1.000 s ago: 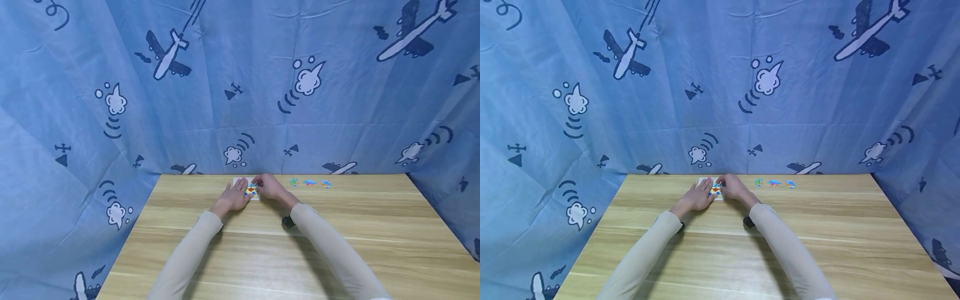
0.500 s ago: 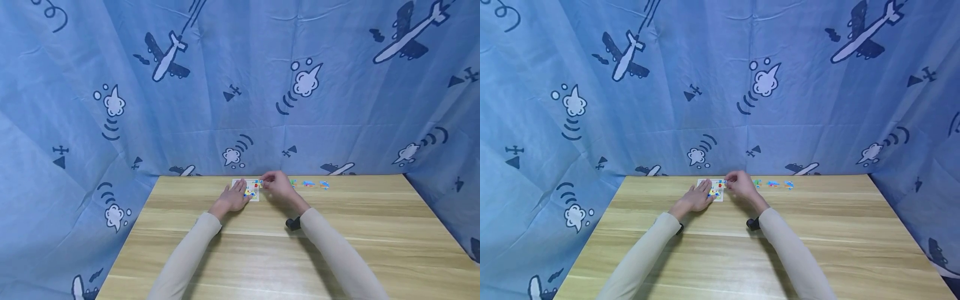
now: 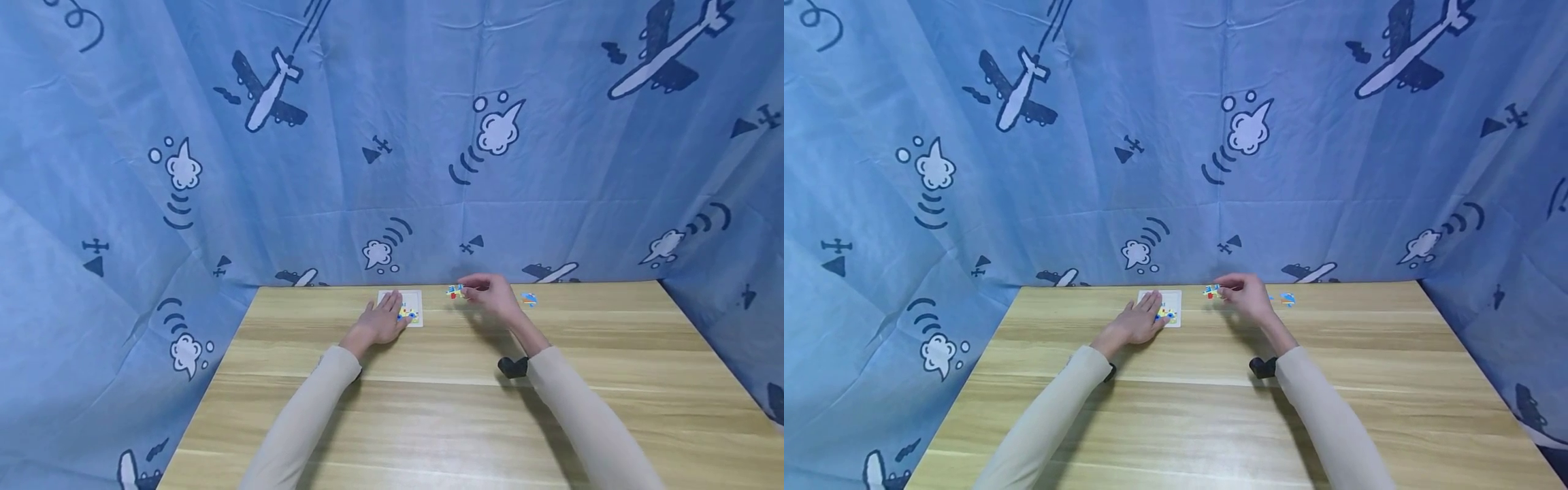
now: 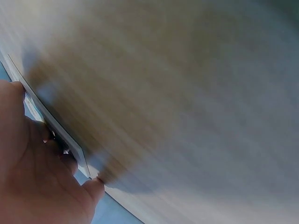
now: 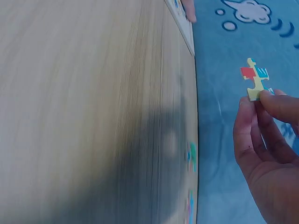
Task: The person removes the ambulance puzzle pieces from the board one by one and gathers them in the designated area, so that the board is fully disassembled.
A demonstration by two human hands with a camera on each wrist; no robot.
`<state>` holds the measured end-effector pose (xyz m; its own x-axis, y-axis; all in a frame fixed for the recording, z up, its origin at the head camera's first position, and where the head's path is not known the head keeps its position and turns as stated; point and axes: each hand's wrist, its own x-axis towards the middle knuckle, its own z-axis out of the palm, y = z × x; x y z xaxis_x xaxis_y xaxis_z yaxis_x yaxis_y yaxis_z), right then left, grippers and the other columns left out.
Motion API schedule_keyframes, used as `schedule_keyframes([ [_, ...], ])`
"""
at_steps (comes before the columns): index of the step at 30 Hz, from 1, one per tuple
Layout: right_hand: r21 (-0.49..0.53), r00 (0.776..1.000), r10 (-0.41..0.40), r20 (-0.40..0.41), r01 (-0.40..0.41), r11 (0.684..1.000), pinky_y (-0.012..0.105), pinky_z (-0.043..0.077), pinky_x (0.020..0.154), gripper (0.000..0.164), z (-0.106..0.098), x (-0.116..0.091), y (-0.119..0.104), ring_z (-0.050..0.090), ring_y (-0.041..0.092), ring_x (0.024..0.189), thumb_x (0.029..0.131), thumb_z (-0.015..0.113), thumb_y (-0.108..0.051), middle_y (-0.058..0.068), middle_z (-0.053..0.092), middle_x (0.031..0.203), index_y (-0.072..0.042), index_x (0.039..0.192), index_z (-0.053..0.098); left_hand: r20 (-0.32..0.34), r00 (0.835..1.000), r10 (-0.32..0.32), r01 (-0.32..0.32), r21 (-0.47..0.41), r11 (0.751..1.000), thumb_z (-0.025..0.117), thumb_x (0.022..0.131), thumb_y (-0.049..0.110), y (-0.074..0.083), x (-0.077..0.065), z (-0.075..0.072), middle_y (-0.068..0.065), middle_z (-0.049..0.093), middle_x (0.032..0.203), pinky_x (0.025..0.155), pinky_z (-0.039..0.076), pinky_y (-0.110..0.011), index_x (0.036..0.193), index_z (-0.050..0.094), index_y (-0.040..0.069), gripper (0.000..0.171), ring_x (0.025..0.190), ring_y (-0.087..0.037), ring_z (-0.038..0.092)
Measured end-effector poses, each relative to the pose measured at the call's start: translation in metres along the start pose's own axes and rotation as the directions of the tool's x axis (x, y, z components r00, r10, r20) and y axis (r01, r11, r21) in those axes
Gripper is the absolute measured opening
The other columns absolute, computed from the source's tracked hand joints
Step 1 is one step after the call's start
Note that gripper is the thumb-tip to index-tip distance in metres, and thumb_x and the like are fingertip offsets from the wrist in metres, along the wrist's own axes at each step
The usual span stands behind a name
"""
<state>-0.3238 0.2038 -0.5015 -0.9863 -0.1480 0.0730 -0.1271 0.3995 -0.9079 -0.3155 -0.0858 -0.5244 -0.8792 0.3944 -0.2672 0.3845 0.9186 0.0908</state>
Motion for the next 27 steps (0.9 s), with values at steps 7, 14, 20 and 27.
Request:
schedule_keyframes([
  [7, -0.011, 0.998, 0.051, -0.029, -0.052, 0.999, 0.044, 0.066, 0.088, 0.029, -0.032, -0.014, 0.011, 0.077, 0.013, 0.086, 0.1, 0.07, -0.008, 0.03, 0.074, 0.116, 0.01, 0.124, 0.07, 0.007, 1.0, -0.004, 0.004, -0.015, 1.0, 0.026, 0.114, 0.051, 0.002, -0.001, -0.001, -0.008, 0.006, 0.18, 0.136, 0.016, -0.052, 0.17, 0.01, 0.007, 0.073, 0.168, -0.024, 0.009],
  [14, -0.073, 0.995, 0.058, -0.078, -0.064, 0.995, 0.042, 0.067, 0.084, 0.028, -0.062, -0.027, 0.023, 0.076, 0.008, 0.083, 0.1, 0.071, -0.009, 0.027, 0.077, 0.113, 0.008, 0.122, 0.073, 0.006, 1.0, -0.004, 0.004, -0.001, 1.0, 0.025, 0.114, 0.05, 0.002, -0.001, -0.002, -0.009, 0.007, 0.18, 0.136, 0.017, -0.052, 0.17, 0.01, 0.007, 0.072, 0.168, -0.023, 0.009],
  [20, -0.116, 0.993, 0.074, -0.09, -0.084, 0.99, 0.034, 0.067, 0.08, 0.03, -0.083, -0.039, 0.035, 0.074, 0.002, 0.081, 0.1, 0.072, -0.012, 0.025, 0.078, 0.111, 0.008, 0.122, 0.073, -0.004, 1.0, 0.007, -0.007, 0.004, 1.0, 0.026, 0.114, 0.05, 0.002, -0.002, -0.002, -0.01, 0.009, 0.179, 0.136, 0.018, -0.052, 0.169, 0.012, 0.006, 0.072, 0.168, -0.024, 0.01],
  [27, -0.144, 0.992, 0.099, -0.08, -0.11, 0.983, 0.026, 0.065, 0.074, 0.032, -0.1, -0.048, 0.05, 0.073, 0.002, 0.079, 0.1, 0.072, -0.013, 0.019, 0.08, 0.104, 0.01, 0.123, 0.072, -0.004, 1.0, 0.005, -0.005, 0.0, 1.0, 0.026, 0.114, 0.05, 0.002, -0.002, -0.002, -0.01, 0.009, 0.18, 0.136, 0.018, -0.052, 0.169, 0.012, 0.006, 0.072, 0.168, -0.024, 0.01],
])
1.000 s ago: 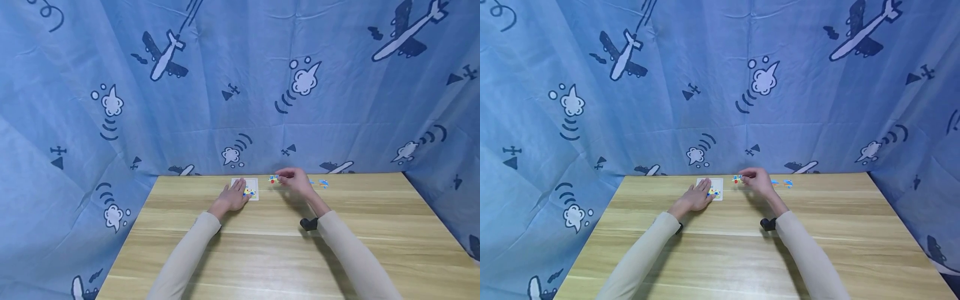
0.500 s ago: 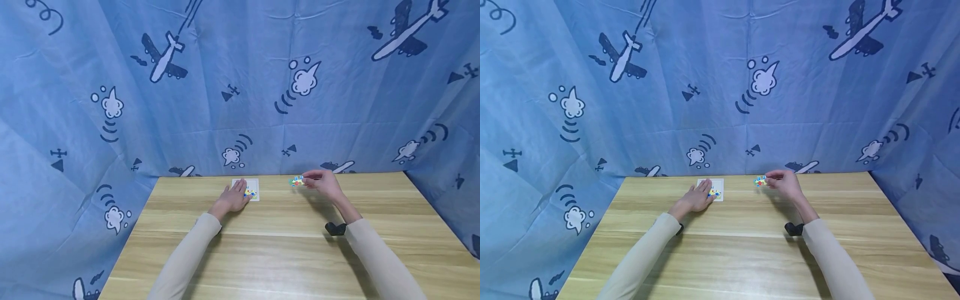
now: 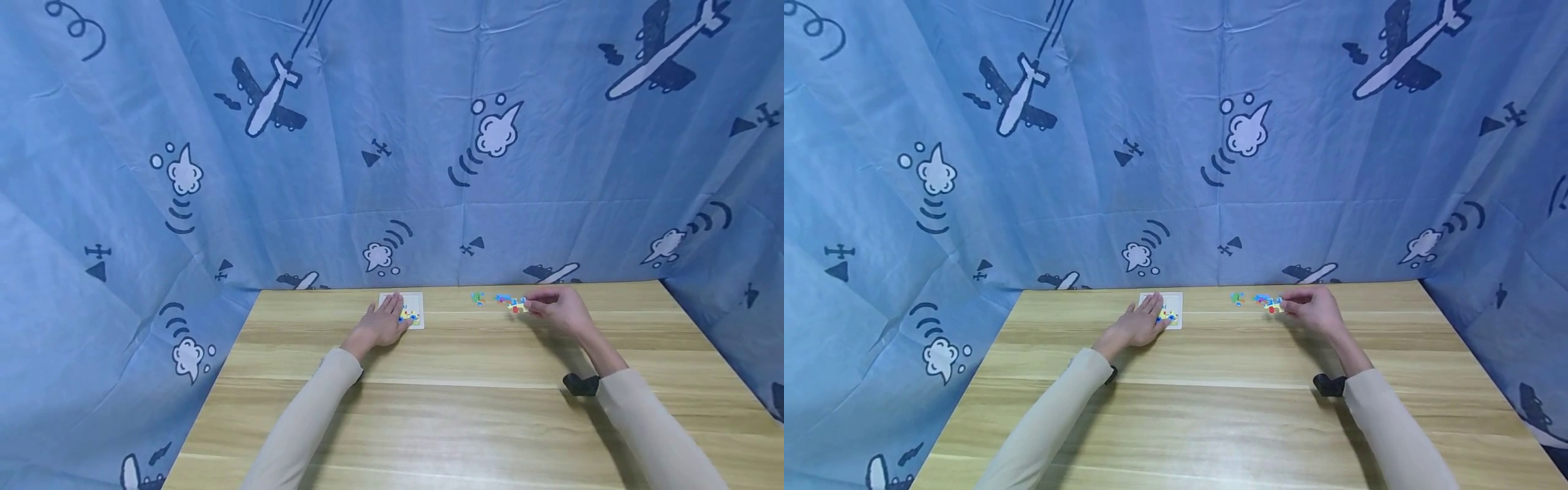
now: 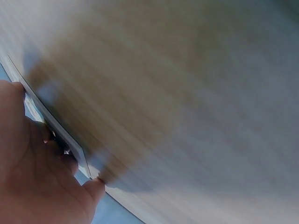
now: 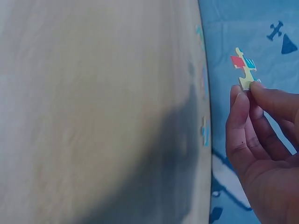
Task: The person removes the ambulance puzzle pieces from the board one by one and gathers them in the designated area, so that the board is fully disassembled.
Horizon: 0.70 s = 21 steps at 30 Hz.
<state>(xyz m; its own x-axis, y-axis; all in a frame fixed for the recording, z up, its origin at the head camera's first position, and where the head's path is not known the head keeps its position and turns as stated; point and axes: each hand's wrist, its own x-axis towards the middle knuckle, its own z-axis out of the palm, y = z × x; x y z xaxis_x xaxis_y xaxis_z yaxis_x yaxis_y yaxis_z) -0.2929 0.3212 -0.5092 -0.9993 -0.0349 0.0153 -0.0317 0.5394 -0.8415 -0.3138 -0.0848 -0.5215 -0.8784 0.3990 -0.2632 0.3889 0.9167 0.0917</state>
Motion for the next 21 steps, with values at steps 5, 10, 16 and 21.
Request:
schedule_keyframes([
  [5, 0.019, 0.999, 0.033, 0.024, -0.034, 0.999, 0.025, 0.066, 0.075, 0.032, -0.005, -0.004, 0.008, 0.073, 0.002, 0.08, 0.101, 0.07, -0.009, 0.023, 0.079, 0.108, 0.012, 0.124, 0.07, 0.007, 1.0, -0.003, 0.003, -0.001, 1.0, 0.024, 0.114, 0.05, -0.001, 0.002, 0.002, -0.009, 0.007, 0.18, 0.136, 0.017, -0.052, 0.17, 0.01, 0.006, 0.072, 0.168, -0.024, 0.009],
  [10, 0.069, 0.998, 0.053, 0.041, -0.056, 0.996, 0.025, 0.066, 0.076, 0.036, -0.008, -0.005, 0.014, 0.073, 0.002, 0.08, 0.1, 0.07, -0.006, 0.025, 0.078, 0.11, 0.016, 0.128, 0.065, 0.009, 1.0, -0.008, 0.008, -0.004, 1.0, 0.024, 0.114, 0.05, -0.001, 0.003, 0.001, -0.008, 0.006, 0.18, 0.136, 0.016, -0.052, 0.17, 0.011, 0.007, 0.072, 0.168, -0.023, 0.008],
  [16, 0.071, 0.996, 0.078, 0.043, -0.081, 0.994, 0.025, 0.066, 0.076, 0.038, -0.012, -0.005, 0.021, 0.074, 0.003, 0.08, 0.099, 0.071, -0.006, 0.026, 0.078, 0.112, 0.016, 0.129, 0.064, 0.013, 1.0, -0.012, 0.012, -0.01, 1.0, 0.024, 0.114, 0.05, -0.002, 0.003, -0.002, -0.008, 0.006, 0.18, 0.137, 0.015, -0.051, 0.17, 0.011, 0.007, 0.072, 0.168, -0.023, 0.008],
  [21, 0.064, 0.992, 0.111, 0.054, -0.115, 0.991, 0.025, 0.066, 0.076, 0.039, -0.015, -0.008, 0.025, 0.075, 0.006, 0.08, 0.099, 0.071, -0.005, 0.024, 0.078, 0.112, 0.016, 0.131, 0.063, 0.019, 1.0, -0.01, 0.01, -0.006, 1.0, 0.024, 0.114, 0.051, -0.002, 0.003, 0.001, -0.008, 0.005, 0.18, 0.137, 0.015, -0.051, 0.17, 0.01, 0.007, 0.073, 0.168, -0.023, 0.007],
])
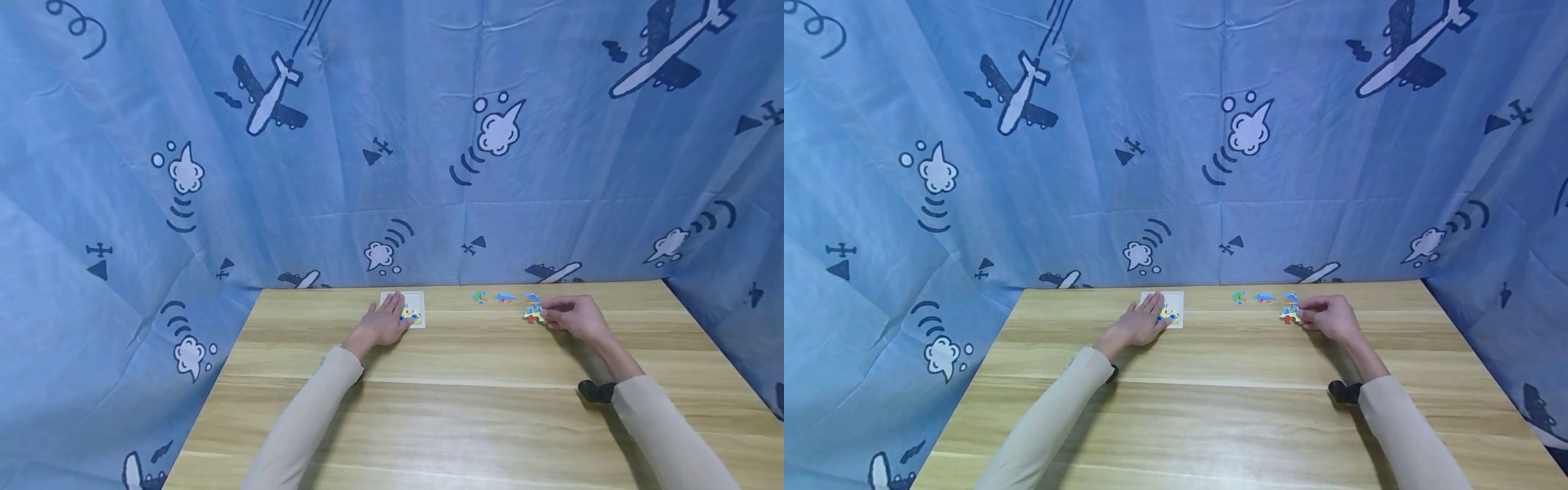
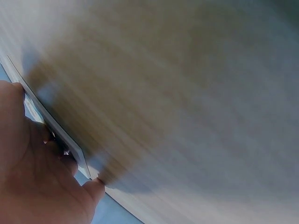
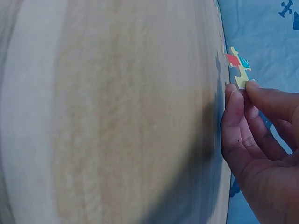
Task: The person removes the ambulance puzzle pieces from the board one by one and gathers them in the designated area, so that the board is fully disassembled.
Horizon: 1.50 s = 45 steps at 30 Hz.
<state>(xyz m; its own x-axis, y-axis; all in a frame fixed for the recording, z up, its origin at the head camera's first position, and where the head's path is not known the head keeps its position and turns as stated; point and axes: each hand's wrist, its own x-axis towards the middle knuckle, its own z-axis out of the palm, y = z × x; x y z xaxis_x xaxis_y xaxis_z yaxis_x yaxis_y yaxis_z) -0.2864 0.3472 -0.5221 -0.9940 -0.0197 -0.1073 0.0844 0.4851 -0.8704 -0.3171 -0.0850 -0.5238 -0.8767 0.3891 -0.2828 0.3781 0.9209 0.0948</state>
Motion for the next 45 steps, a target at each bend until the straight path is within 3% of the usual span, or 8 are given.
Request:
schedule_keyframes([
  [12, -0.027, 0.999, 0.047, -0.004, -0.047, 0.999, 0.024, 0.066, 0.074, 0.041, -0.004, -0.001, 0.005, 0.073, 0.003, 0.079, 0.101, 0.069, -0.008, 0.016, 0.079, 0.108, 0.017, 0.132, 0.062, -0.013, 1.0, -0.002, 0.002, -0.001, 1.0, 0.024, 0.114, 0.052, 0.0, 0.0, 0.003, -0.008, 0.007, 0.18, 0.137, 0.015, -0.051, 0.17, 0.011, 0.007, 0.073, 0.168, -0.023, 0.008],
  [19, -0.061, 0.998, 0.057, -0.007, -0.057, 0.996, 0.025, 0.066, 0.074, 0.04, -0.003, 0.0, 0.005, 0.073, 0.004, 0.079, 0.1, 0.07, -0.008, 0.025, 0.077, 0.113, 0.017, 0.131, 0.063, -0.017, 1.0, 0.0, 0.0, -0.005, 1.0, 0.024, 0.114, 0.051, -0.001, 0.0, 0.004, -0.008, 0.007, 0.18, 0.137, 0.016, -0.051, 0.17, 0.011, 0.007, 0.072, 0.168, -0.023, 0.008],
  [24, -0.146, 0.999, 0.019, -0.029, -0.023, 0.989, 0.023, 0.065, 0.069, 0.04, -0.001, 0.001, 0.004, 0.074, 0.005, 0.076, 0.099, 0.071, -0.011, 0.029, 0.077, 0.111, 0.017, 0.128, 0.066, -0.035, 0.999, 0.008, -0.008, -0.01, 1.0, 0.025, 0.114, 0.051, -0.002, 0.001, 0.006, -0.008, 0.007, 0.18, 0.136, 0.016, -0.052, 0.17, 0.011, 0.007, 0.073, 0.168, -0.023, 0.009],
  [34, -0.304, 0.995, 0.033, -0.093, -0.06, 0.951, 0.022, 0.054, 0.061, 0.03, 0.005, 0.002, -0.006, 0.07, 0.009, 0.068, 0.093, 0.072, -0.012, 0.012, 0.08, 0.085, 0.011, 0.112, 0.075, -0.042, 0.999, 0.008, -0.009, -0.011, 1.0, 0.024, 0.114, 0.051, -0.004, 0.003, 0.007, -0.008, 0.008, 0.18, 0.136, 0.017, -0.052, 0.17, 0.012, 0.007, 0.072, 0.168, -0.023, 0.01],
  [45, -0.328, 0.995, 0.028, -0.095, -0.058, 0.943, 0.024, 0.053, 0.066, 0.03, 0.004, 0.001, -0.006, 0.068, 0.01, 0.073, 0.094, 0.073, -0.014, 0.007, 0.08, 0.084, 0.008, 0.113, 0.076, -0.037, 0.999, 0.014, -0.014, -0.006, 1.0, 0.023, 0.114, 0.052, -0.004, 0.001, 0.005, -0.008, 0.007, 0.18, 0.136, 0.017, -0.052, 0.17, 0.011, 0.007, 0.073, 0.168, -0.023, 0.009],
])
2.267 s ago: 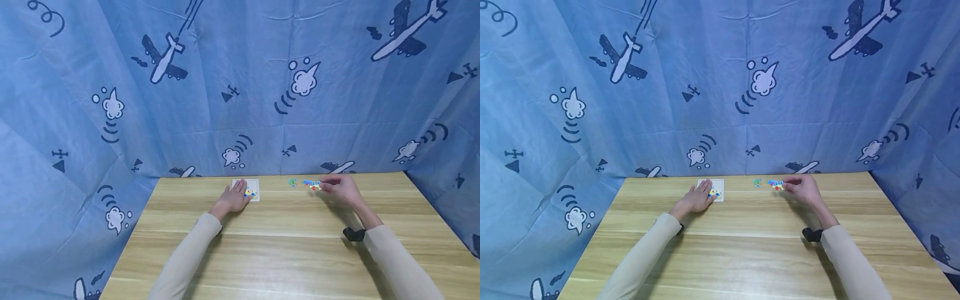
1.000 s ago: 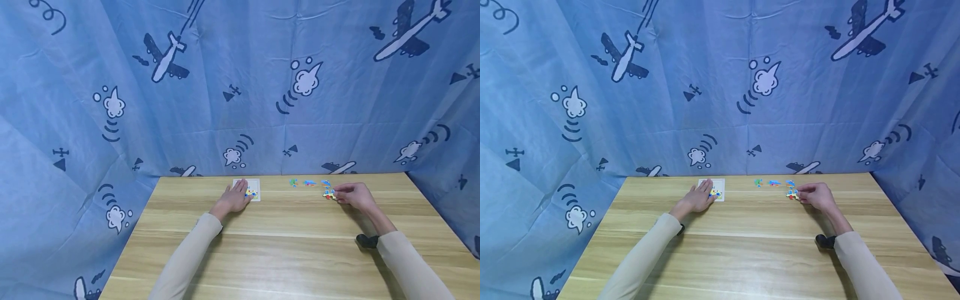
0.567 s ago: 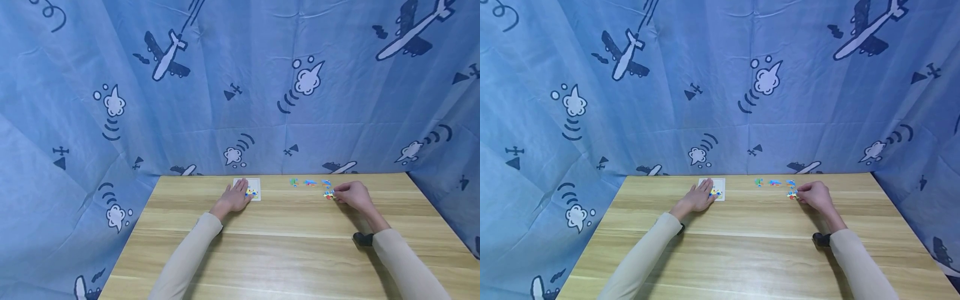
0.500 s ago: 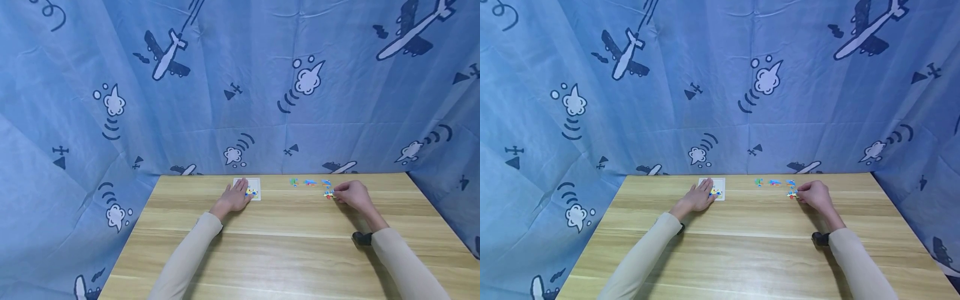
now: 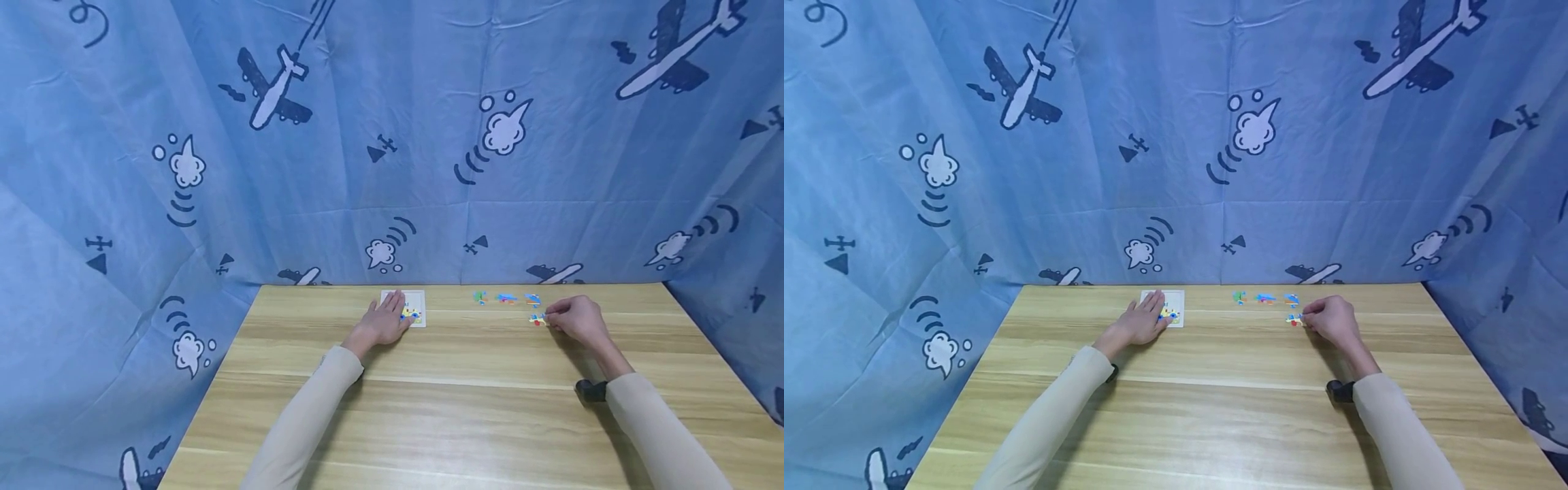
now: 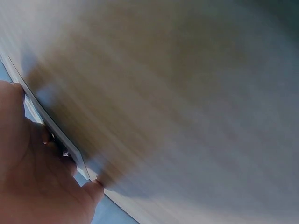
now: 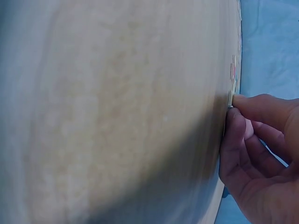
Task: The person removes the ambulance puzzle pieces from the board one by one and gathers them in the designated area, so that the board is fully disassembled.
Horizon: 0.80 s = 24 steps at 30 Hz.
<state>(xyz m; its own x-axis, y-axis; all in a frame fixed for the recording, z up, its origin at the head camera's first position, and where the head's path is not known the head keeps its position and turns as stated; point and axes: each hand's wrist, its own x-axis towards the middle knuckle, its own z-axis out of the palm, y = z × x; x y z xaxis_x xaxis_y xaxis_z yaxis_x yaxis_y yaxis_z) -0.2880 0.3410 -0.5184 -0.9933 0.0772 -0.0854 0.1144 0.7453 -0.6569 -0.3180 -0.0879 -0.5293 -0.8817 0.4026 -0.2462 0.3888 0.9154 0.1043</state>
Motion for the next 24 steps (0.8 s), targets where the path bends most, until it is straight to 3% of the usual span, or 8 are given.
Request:
schedule_keyframes([
  [14, 0.005, 0.998, 0.059, -0.034, -0.059, 0.998, 0.026, 0.054, 0.063, 0.032, 0.0044, 0.0001, 0.0003, 0.067, 0.012, 0.073, 0.093, 0.075, -0.016, 0.014, 0.08, 0.091, 0.008, 0.115, 0.076, -0.002, 1.0, -0.005, 0.005, -0.009, 1.0, 0.023, 0.114, 0.052, -0.0007, 0.002, 0.0015, -0.008, 0.006, 0.18, 0.136, 0.017, -0.053, 0.17, 0.01, 0.007, 0.073, 0.168, -0.024, 0.008],
  [24, 0.04, 0.998, 0.009, -0.057, -0.007, 0.999, 0.025, 0.055, 0.064, 0.033, 0.0015, -0.0011, -0.0038, 0.068, 0.02, 0.082, 0.095, 0.072, -0.018, 0.019, 0.079, 0.098, 0.007, 0.117, 0.074, -0.012, 1.0, -0.013, 0.013, -0.036, 0.999, 0.028, 0.114, 0.051, 0.0022, -0.0001, -0.0021, -0.008, 0.009, 0.18, 0.136, 0.017, -0.053, 0.17, 0.013, 0.007, 0.073, 0.167, -0.023, 0.011],
])
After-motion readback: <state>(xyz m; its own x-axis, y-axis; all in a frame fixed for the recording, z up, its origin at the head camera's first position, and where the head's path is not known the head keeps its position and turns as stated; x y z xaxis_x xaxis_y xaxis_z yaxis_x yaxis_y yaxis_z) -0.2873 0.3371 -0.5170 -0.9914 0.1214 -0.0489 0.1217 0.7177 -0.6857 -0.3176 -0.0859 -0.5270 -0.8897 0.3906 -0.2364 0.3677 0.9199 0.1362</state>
